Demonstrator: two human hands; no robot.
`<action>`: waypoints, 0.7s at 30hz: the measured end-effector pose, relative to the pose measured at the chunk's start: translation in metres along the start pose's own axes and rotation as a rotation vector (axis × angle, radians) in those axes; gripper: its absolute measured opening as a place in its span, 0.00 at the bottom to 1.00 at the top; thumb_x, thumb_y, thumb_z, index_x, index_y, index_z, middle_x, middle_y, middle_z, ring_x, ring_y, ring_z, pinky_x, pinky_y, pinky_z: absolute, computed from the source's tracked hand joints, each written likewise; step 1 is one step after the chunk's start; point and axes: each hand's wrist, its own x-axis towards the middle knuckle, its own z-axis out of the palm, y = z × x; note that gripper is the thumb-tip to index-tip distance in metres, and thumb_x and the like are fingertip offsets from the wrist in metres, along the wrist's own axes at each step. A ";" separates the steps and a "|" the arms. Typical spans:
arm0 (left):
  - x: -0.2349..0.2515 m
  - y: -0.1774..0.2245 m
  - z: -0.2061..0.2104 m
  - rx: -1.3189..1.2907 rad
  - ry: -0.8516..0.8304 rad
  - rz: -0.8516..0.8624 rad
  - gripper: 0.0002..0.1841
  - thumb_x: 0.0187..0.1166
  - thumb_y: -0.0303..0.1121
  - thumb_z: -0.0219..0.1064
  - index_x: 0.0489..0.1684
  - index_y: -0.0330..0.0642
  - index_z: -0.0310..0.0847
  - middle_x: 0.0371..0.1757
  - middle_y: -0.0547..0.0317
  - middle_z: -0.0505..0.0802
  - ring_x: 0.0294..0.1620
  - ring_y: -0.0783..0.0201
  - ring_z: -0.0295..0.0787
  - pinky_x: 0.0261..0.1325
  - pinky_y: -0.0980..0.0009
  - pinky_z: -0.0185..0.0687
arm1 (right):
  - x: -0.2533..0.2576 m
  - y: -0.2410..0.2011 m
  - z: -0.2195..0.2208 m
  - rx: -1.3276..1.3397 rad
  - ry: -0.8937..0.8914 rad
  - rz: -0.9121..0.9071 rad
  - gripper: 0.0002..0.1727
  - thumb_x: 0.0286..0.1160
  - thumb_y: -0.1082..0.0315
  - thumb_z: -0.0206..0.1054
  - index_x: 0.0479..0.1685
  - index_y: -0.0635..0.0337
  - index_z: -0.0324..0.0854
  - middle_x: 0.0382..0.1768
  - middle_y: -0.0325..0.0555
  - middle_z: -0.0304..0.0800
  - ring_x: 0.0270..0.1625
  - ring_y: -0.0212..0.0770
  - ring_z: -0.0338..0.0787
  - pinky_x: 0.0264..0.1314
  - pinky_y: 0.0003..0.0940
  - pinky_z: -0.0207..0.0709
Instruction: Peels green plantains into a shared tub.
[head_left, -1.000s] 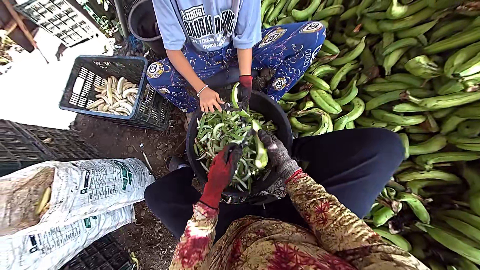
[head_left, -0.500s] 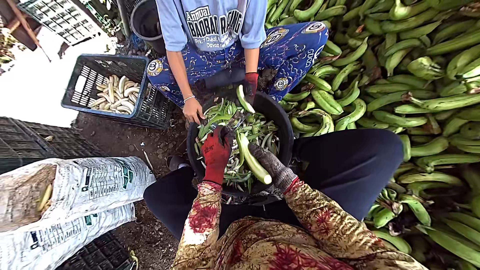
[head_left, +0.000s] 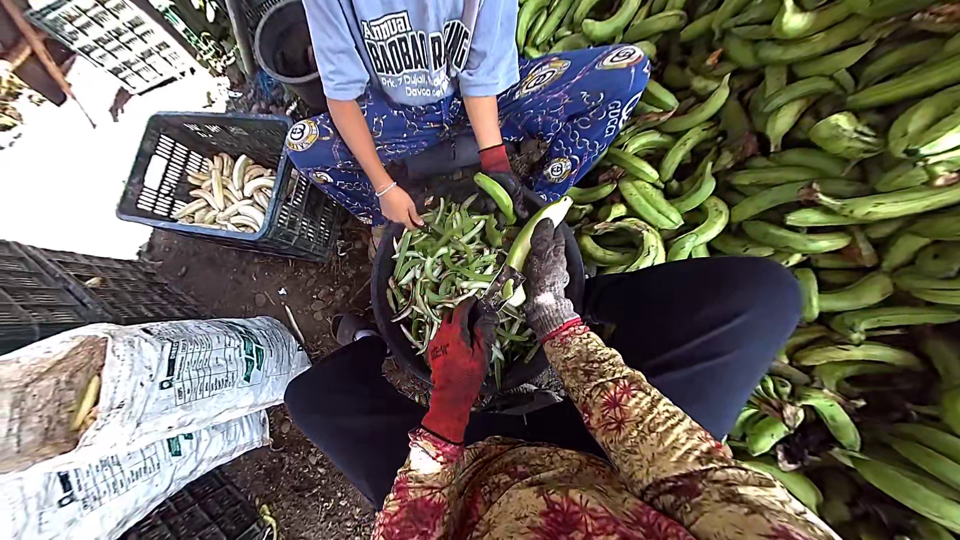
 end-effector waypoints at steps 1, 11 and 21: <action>0.007 -0.001 -0.001 0.009 -0.018 -0.013 0.24 0.88 0.44 0.54 0.78 0.46 0.78 0.62 0.43 0.91 0.62 0.47 0.90 0.66 0.45 0.81 | -0.001 0.003 -0.001 -0.060 -0.037 -0.003 0.42 0.82 0.25 0.40 0.92 0.35 0.53 0.71 0.48 0.84 0.66 0.52 0.87 0.63 0.65 0.78; 0.094 -0.014 -0.008 0.170 0.008 0.090 0.22 0.91 0.47 0.53 0.79 0.54 0.77 0.62 0.38 0.89 0.59 0.36 0.87 0.57 0.32 0.78 | -0.001 0.031 -0.029 -0.278 -0.592 0.095 0.31 0.91 0.43 0.47 0.78 0.55 0.75 0.63 0.52 0.88 0.63 0.40 0.88 0.70 0.43 0.81; 0.013 -0.003 0.025 0.088 0.203 0.178 0.27 0.80 0.50 0.58 0.71 0.45 0.84 0.58 0.40 0.92 0.56 0.37 0.90 0.55 0.37 0.81 | 0.014 0.006 0.002 0.256 0.004 0.233 0.42 0.81 0.27 0.47 0.86 0.46 0.63 0.71 0.51 0.81 0.68 0.49 0.84 0.65 0.57 0.80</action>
